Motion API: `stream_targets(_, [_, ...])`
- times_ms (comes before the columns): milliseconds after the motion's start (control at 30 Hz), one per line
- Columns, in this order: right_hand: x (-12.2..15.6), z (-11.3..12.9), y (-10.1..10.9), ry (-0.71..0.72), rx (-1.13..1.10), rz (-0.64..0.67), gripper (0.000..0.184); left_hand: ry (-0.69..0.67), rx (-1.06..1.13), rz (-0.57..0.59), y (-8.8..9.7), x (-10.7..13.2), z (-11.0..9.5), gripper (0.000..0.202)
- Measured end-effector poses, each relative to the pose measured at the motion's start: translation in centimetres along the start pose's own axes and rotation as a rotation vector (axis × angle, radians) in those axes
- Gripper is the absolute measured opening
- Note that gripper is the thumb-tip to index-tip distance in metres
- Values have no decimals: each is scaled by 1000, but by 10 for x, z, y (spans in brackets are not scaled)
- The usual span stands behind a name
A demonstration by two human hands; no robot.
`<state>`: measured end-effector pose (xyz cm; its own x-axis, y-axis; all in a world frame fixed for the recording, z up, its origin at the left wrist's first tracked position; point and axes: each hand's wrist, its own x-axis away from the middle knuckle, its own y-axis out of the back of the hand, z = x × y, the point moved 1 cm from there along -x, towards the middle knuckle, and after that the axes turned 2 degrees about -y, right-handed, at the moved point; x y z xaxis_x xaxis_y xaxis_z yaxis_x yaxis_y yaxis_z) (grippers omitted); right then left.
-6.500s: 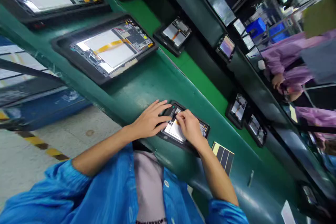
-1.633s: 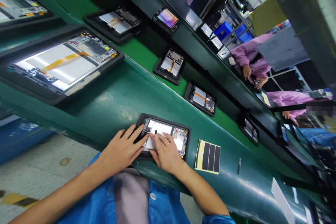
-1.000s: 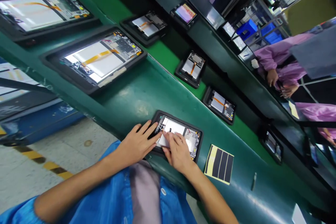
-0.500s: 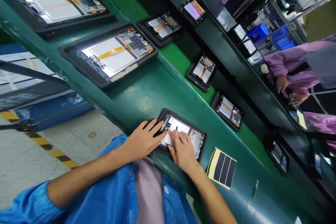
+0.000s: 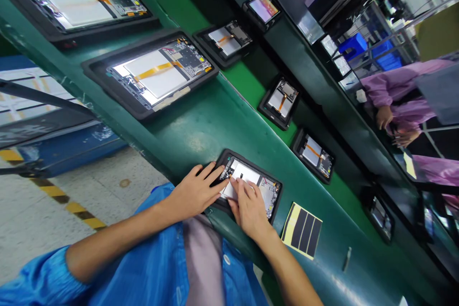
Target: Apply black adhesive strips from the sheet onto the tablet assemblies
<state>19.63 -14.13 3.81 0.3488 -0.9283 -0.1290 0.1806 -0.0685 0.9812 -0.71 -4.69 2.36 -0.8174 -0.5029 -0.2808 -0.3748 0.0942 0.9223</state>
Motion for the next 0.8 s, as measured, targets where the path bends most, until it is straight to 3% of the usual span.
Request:
stream_targets(333, [-11, 17, 10, -7, 94, 17, 72, -7, -36, 19, 2, -2, -2, 36])
stream_targets(567, [-10, 17, 8, -2, 82, 55, 80, 3, 7, 0, -1, 0, -1, 37])
stream_targets(800, [-8, 16, 6, -4, 77, 26, 74, -5, 3, -4, 0, 2, 1, 38])
